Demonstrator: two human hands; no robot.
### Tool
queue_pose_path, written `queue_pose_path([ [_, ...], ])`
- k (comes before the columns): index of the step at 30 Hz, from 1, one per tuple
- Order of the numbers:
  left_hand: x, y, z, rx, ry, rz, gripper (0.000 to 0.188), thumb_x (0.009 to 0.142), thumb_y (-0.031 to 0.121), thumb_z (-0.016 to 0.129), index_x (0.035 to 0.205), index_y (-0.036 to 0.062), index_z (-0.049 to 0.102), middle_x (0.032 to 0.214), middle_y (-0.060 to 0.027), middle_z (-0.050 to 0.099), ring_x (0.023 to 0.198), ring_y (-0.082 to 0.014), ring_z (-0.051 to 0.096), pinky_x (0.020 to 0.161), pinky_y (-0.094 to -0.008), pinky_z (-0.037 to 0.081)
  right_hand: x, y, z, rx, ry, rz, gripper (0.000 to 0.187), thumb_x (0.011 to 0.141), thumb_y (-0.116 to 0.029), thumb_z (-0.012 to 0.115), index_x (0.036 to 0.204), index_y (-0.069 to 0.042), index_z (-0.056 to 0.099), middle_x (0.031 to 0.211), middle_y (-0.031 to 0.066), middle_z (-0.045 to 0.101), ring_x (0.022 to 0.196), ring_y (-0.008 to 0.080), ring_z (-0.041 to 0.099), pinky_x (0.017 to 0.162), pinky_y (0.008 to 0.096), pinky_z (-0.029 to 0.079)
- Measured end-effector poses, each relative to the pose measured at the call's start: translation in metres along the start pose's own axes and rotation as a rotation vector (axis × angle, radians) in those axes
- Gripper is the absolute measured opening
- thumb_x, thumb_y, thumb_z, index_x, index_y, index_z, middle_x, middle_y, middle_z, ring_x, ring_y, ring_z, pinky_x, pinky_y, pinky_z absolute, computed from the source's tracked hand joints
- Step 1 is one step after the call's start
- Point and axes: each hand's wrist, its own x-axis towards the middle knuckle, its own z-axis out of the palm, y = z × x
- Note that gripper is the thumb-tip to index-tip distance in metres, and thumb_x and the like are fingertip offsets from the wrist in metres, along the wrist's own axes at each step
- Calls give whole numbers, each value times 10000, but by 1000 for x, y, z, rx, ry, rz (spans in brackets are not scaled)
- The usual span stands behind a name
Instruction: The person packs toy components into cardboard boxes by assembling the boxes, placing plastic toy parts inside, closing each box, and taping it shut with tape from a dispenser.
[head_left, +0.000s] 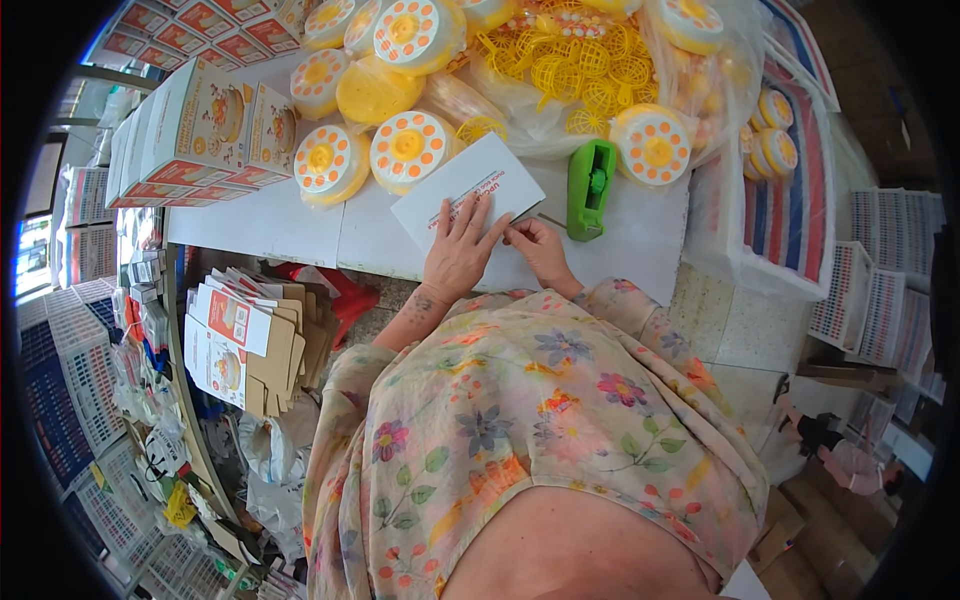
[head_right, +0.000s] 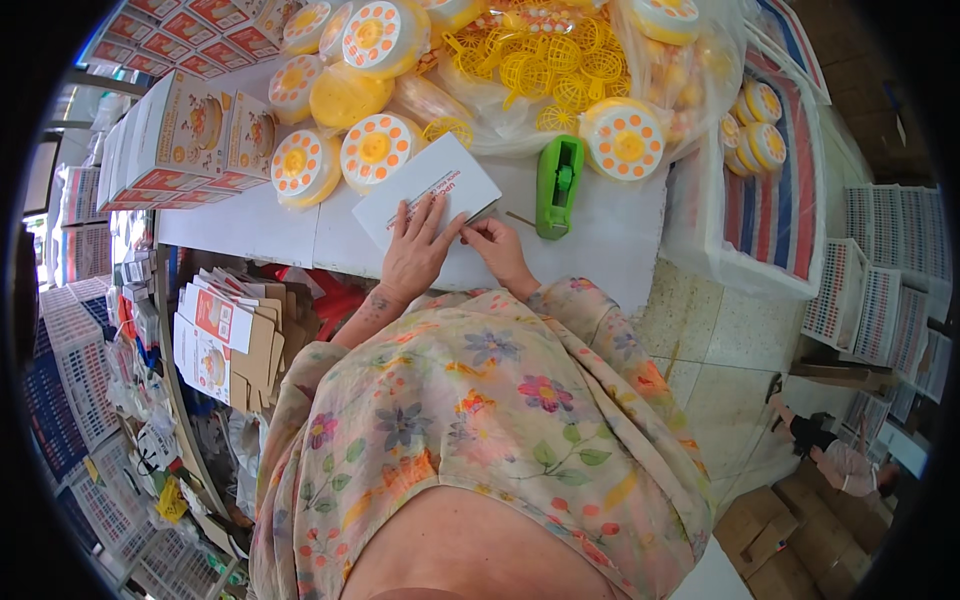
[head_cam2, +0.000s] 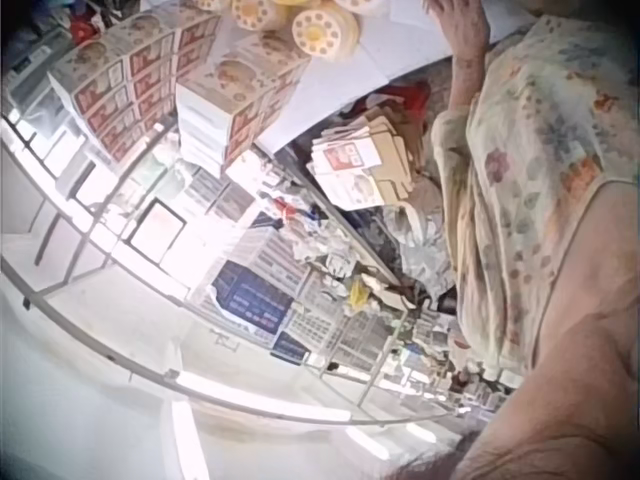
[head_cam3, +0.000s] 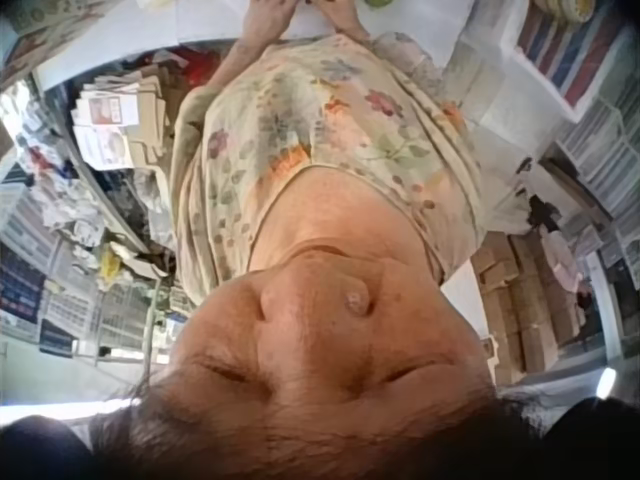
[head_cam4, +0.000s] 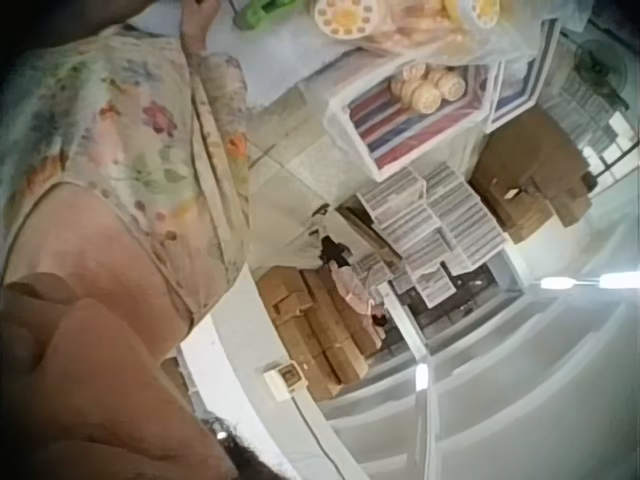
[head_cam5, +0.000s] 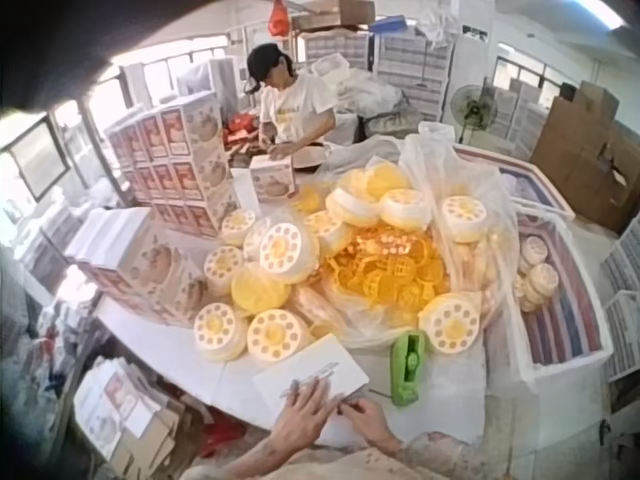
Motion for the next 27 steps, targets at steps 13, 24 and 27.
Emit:
queue_pose_path([
  [13,-6,-30,-20,-540,-6,-69,627,871,203,649,1412,0,406,1505,-167,369,1403,-326,338,1157,-450,273,17,54,-45,-496,246,159,685,806,-184,788,1354,-2,419,1265,183,570,1004,222,627,806,335,535],
  [24,-69,-102,42,-1693,-84,-863,829,976,591,432,1541,113,58,1524,-77,266,1348,-213,344,1063,-419,348,31,41,-9,144,5,209,903,886,-181,681,1530,-199,48,1563,92,198,1290,281,454,894,418,529],
  [27,-69,-95,-15,-1514,-28,-591,839,948,441,570,1528,84,79,1492,-109,280,1361,-228,328,1068,-407,363,14,5,5,152,22,229,866,906,-134,639,1536,-205,50,1536,81,253,1298,262,443,902,423,527],
])
